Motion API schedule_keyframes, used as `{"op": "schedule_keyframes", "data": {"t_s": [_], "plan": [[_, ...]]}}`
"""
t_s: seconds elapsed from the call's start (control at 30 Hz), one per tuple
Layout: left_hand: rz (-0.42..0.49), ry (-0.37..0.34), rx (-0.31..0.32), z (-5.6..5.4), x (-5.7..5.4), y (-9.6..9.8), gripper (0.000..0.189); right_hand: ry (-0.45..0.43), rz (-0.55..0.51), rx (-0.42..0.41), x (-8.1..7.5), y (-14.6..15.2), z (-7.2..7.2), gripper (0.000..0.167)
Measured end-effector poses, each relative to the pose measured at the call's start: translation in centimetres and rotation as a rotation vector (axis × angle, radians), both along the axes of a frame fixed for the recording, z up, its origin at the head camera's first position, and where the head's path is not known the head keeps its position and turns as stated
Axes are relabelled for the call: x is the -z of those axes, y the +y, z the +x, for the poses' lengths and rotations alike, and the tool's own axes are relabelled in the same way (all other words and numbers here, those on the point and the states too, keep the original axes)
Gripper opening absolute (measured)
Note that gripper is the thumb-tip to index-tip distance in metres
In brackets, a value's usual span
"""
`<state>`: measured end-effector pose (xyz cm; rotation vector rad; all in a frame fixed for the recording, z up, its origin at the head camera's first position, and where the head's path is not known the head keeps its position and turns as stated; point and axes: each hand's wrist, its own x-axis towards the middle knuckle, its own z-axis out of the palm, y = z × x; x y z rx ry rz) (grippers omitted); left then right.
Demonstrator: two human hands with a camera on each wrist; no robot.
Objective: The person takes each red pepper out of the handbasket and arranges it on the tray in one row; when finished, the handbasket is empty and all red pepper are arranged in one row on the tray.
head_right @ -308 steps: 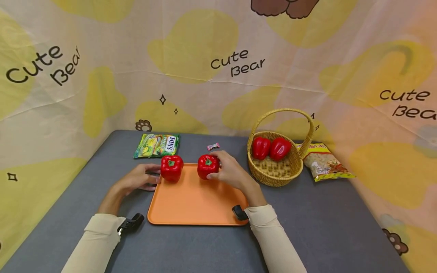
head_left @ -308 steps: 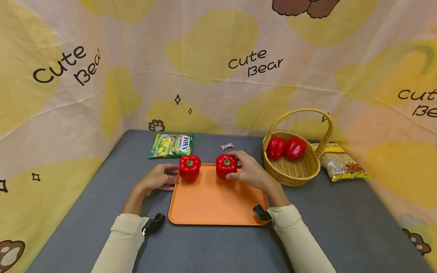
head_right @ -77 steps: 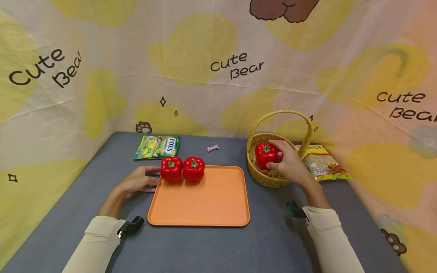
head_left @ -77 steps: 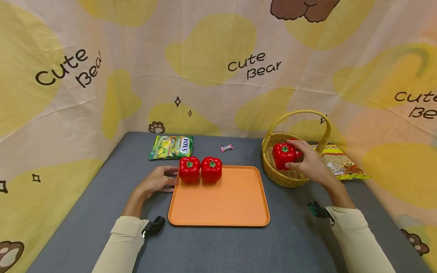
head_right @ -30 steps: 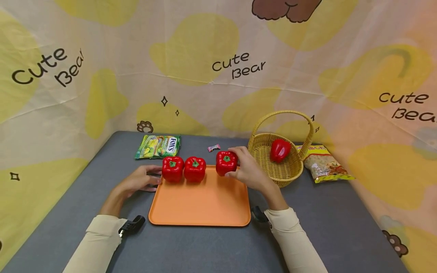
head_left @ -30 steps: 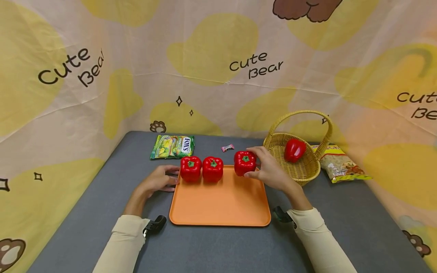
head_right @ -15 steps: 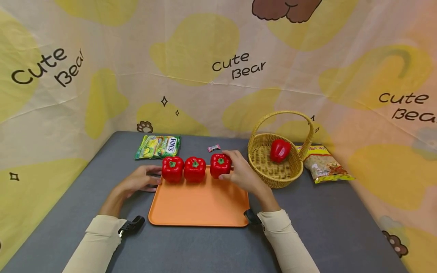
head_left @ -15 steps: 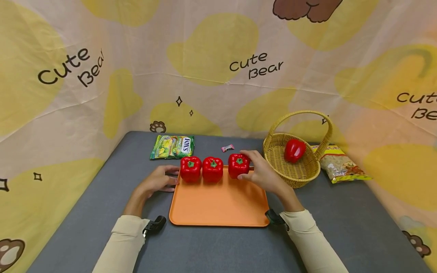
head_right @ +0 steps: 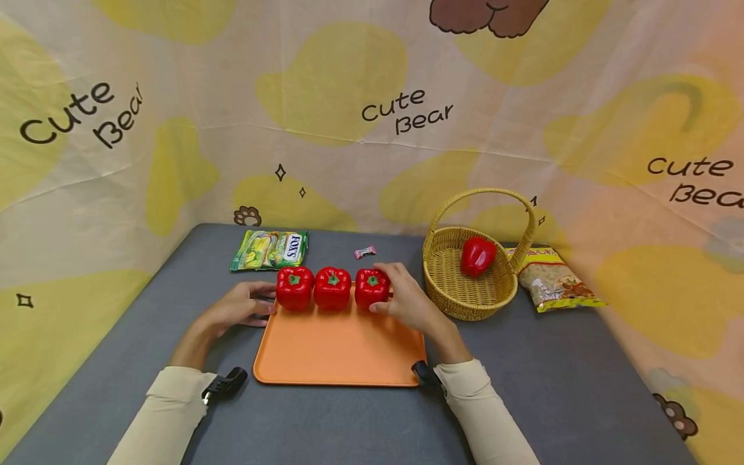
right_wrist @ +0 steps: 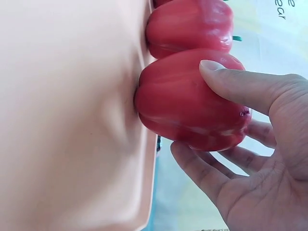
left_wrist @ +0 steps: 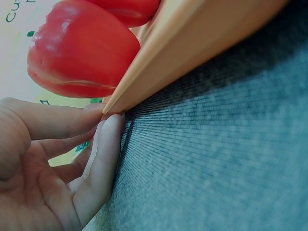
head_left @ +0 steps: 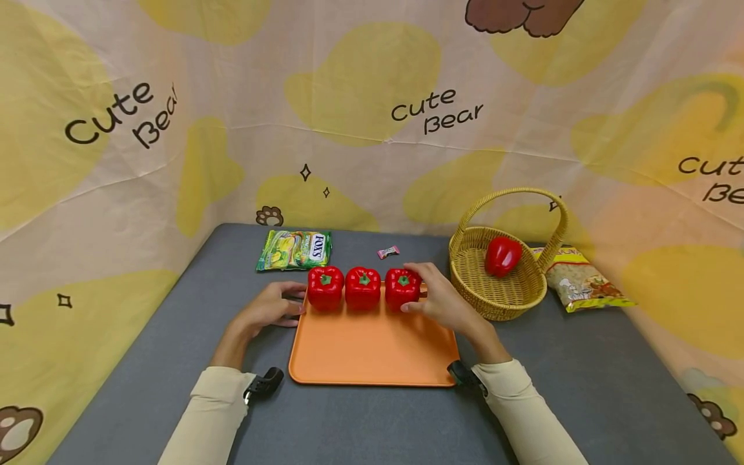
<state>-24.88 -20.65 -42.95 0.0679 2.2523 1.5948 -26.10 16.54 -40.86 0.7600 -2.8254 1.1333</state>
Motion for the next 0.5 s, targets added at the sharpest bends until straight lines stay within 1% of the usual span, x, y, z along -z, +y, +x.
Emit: {"op": "schedule_keyframes", "data": {"t_s": [0.33,0.5], "plan": [[-0.007,-0.001,-0.008,-0.36,0.3,-0.02,0.059,-0.01,0.014,0.018,0.13,0.06,0.07,0.081],[-0.016,-0.003,-0.009,-0.3,0.29,0.05,0.059,-0.03,0.013,0.015,-0.03,0.12,0.14,0.083]]}}
